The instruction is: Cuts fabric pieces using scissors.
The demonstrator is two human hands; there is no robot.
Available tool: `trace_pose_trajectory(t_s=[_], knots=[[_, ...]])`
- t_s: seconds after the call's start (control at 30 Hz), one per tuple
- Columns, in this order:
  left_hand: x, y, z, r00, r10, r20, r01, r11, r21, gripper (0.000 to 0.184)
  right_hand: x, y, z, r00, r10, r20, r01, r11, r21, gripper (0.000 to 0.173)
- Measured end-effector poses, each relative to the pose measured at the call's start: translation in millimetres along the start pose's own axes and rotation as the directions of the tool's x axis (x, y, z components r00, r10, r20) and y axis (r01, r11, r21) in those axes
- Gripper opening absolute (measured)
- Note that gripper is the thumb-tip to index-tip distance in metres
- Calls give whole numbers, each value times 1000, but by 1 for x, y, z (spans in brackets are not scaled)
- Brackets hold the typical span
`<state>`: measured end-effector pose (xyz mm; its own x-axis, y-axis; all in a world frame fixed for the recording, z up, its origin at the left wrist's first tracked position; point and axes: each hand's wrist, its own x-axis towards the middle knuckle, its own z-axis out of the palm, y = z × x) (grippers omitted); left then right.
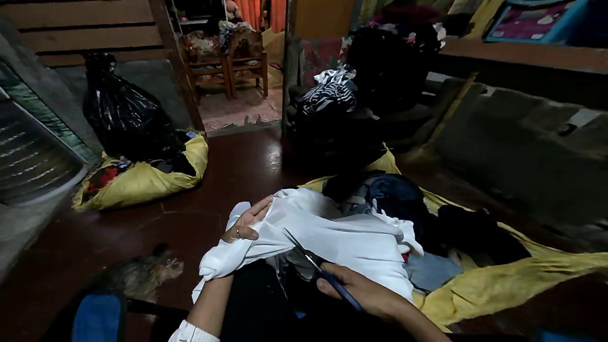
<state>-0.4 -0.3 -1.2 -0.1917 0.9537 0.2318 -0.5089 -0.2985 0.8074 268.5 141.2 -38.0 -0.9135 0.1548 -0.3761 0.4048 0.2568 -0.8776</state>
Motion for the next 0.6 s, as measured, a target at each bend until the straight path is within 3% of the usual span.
trace_pose_trajectory(t_s=[0.07,0.17,0.2,0.37,0.6], knots=[[0,-6,-10,1000,12,28,-13,1000,2,89,1,-1,0,1000,-4,-1,4,1000,3,55],[6,-34,-65,953,72,293,-84,996,27,100,1,1,-2,1000,-19,-8,19,1000,8,56],[7,-39,-73,945,78,319,-89,996,20,102,1,1,-2,999,-28,-16,28,1000,8,55],[7,-37,-74,939,72,337,-87,996,30,104,1,4,-3,997,-63,-43,63,998,-8,50],[6,-38,-80,935,81,345,-112,991,70,108,-3,-1,-2,1000,-3,2,3,995,104,51]])
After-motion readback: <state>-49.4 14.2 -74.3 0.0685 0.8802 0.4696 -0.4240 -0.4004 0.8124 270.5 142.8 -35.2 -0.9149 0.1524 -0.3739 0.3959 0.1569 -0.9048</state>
